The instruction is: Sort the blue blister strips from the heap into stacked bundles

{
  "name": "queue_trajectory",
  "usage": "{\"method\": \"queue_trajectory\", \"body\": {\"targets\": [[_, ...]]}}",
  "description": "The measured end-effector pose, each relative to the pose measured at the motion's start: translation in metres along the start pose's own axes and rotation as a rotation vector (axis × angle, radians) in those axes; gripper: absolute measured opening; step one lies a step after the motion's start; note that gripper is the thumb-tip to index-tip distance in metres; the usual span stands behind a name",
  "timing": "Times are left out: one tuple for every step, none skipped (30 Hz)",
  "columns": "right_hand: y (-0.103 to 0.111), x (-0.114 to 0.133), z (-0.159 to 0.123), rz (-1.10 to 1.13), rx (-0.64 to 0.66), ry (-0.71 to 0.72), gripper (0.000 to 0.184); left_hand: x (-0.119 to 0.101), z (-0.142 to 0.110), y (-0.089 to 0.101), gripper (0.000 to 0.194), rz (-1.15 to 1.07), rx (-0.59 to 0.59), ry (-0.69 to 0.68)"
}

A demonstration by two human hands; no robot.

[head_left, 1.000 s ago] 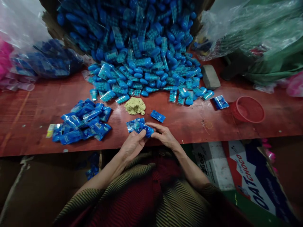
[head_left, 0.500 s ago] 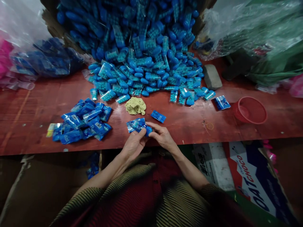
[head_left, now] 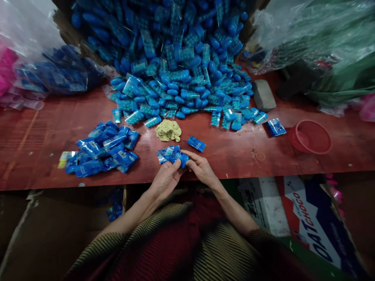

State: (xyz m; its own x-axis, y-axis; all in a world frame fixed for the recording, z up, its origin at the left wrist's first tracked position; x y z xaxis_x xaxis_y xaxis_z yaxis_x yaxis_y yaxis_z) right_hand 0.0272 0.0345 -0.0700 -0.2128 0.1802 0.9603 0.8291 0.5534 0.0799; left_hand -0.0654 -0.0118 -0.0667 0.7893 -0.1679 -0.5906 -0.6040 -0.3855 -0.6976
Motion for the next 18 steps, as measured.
{"method": "queue_trajectory", "body": {"targets": [[0.000, 0.002, -0.001, -0.021, -0.014, 0.011, 0.043, 0.001, 0.000, 0.001, 0.021, 0.001, -0.006, -0.008], [-0.001, 0.003, -0.001, -0.043, -0.034, 0.023, 0.045, 0.002, 0.000, 0.001, 0.020, 0.003, -0.013, -0.014], [-0.001, 0.004, -0.002, -0.062, -0.058, 0.032, 0.046, 0.003, 0.000, 0.001, 0.020, 0.006, -0.019, -0.018], [-0.002, 0.004, -0.002, -0.076, -0.081, 0.037, 0.047, 0.004, 0.000, 0.001, 0.019, 0.011, -0.024, -0.020], [-0.003, 0.004, -0.002, -0.085, -0.101, 0.041, 0.048, 0.006, -0.001, 0.001, 0.019, 0.017, -0.026, -0.018], [-0.004, 0.003, -0.002, -0.090, -0.115, 0.041, 0.048, 0.006, -0.001, 0.001, 0.018, 0.024, -0.028, -0.015], [-0.007, 0.002, -0.002, -0.097, -0.117, 0.042, 0.048, 0.005, -0.002, 0.002, 0.017, 0.032, -0.033, -0.009], [-0.010, 0.002, -0.002, -0.110, -0.108, 0.045, 0.047, 0.002, -0.003, 0.003, 0.017, 0.041, -0.042, -0.003], [-0.012, 0.002, -0.002, -0.127, -0.096, 0.056, 0.047, -0.004, -0.005, 0.006, 0.016, 0.048, -0.059, -0.003], [-0.013, 0.002, -0.003, -0.149, -0.091, 0.076, 0.044, -0.014, -0.006, 0.010, 0.017, 0.053, -0.085, -0.019], [-0.012, 0.004, -0.003, -0.176, -0.100, 0.099, 0.041, -0.028, -0.007, 0.016, 0.022, 0.056, -0.121, -0.055], [-0.008, 0.006, -0.004, -0.203, -0.131, 0.126, 0.036, -0.046, -0.007, 0.024, 0.030, 0.053, -0.162, -0.121], [-0.001, 0.008, -0.005, -0.228, -0.185, 0.151, 0.031, -0.069, -0.008, 0.032, 0.039, 0.045, -0.214, -0.228], [0.008, 0.011, -0.006, -0.250, -0.254, 0.173, 0.027, -0.091, -0.010, 0.042, 0.050, 0.037, -0.263, -0.331], [0.018, 0.013, -0.006, -0.273, -0.325, 0.189, 0.024, -0.110, -0.011, 0.051, 0.058, 0.027, -0.327, -0.413], [0.027, 0.016, -0.006, -0.299, -0.390, 0.201, 0.022, -0.126, -0.013, 0.060, 0.060, 0.024, -0.385, -0.466], [0.034, 0.020, -0.004, -0.328, -0.438, 0.213, 0.021, -0.136, -0.013, 0.068, 0.060, 0.025, -0.442, -0.487], [0.037, 0.025, 0.000, -0.367, -0.464, 0.227, 0.021, -0.141, -0.013, 0.074, 0.060, 0.024, -0.490, -0.491]]}}
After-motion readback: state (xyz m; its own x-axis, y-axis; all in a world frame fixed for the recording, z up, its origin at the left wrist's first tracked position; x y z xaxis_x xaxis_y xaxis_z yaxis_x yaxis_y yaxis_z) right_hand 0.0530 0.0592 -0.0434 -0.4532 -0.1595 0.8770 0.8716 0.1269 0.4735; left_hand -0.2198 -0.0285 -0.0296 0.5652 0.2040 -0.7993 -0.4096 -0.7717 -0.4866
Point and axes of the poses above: each hand's wrist, its own z-axis towards the middle knuckle, its own y-axis out of the back of the hand, x = y × z, the point moved 7 cm from there along z, towards the middle knuckle, and after that the axes turned 10 degrees about -y, right-handed, at the moved point
